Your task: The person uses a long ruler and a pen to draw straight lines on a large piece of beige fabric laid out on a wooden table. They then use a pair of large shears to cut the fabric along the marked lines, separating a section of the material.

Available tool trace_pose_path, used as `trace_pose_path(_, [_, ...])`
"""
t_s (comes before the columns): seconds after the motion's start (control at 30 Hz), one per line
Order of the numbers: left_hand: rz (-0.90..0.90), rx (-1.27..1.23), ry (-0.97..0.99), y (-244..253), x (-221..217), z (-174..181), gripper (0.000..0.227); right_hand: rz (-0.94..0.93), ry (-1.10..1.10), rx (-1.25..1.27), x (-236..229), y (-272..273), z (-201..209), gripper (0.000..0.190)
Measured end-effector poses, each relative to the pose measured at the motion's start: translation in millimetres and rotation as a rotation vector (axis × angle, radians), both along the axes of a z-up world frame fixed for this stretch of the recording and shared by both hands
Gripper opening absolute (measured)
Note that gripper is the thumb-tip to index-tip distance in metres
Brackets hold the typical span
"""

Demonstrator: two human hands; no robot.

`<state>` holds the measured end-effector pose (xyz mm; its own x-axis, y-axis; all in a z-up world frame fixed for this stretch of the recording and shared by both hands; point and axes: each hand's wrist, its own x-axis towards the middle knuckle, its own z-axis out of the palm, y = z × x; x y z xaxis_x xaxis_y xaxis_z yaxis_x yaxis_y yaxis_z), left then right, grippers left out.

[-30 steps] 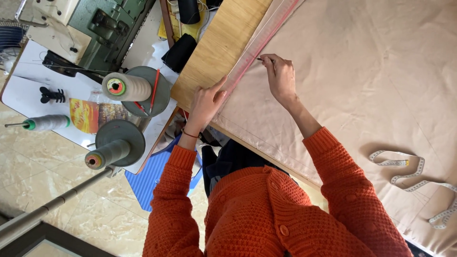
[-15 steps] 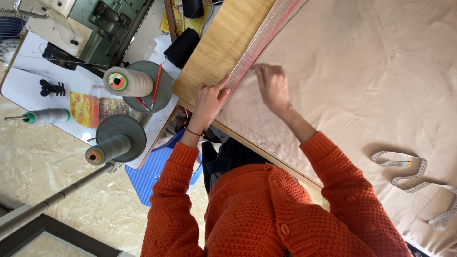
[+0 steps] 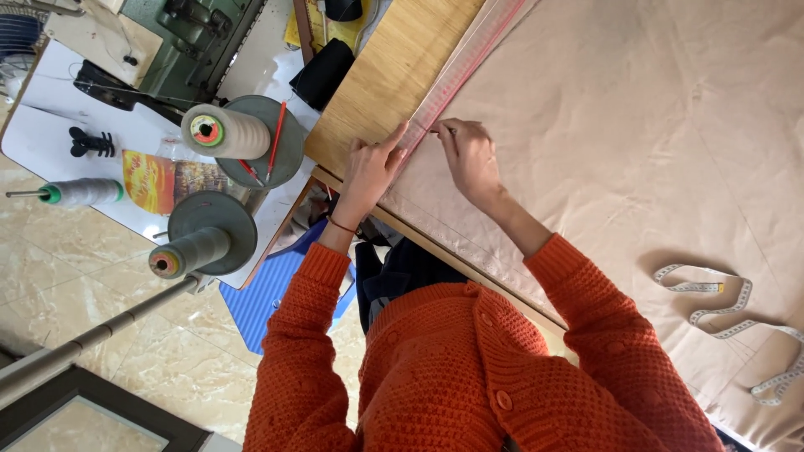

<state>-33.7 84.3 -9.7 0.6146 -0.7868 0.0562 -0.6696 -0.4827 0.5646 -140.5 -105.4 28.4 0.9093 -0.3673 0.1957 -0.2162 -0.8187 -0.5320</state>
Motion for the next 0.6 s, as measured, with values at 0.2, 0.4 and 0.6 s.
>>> trace_pose_path(0.2, [0.017, -0.037, -0.11, -3, -1, -25, 0.057, 0.267, -0.064, 0.041, -38, 72, -1, 0.015])
trace_pose_path(0.4, [0.006, -0.066, -0.09, -2, 1, -36, 0.056, 0.104, -0.049, -0.048, -11, 13, -8, 0.014])
trace_pose_path(0.6, [0.023, -0.059, -0.084, -3, -3, -41, 0.056, 0.223, -0.021, 0.02, -34, 53, -24, 0.013])
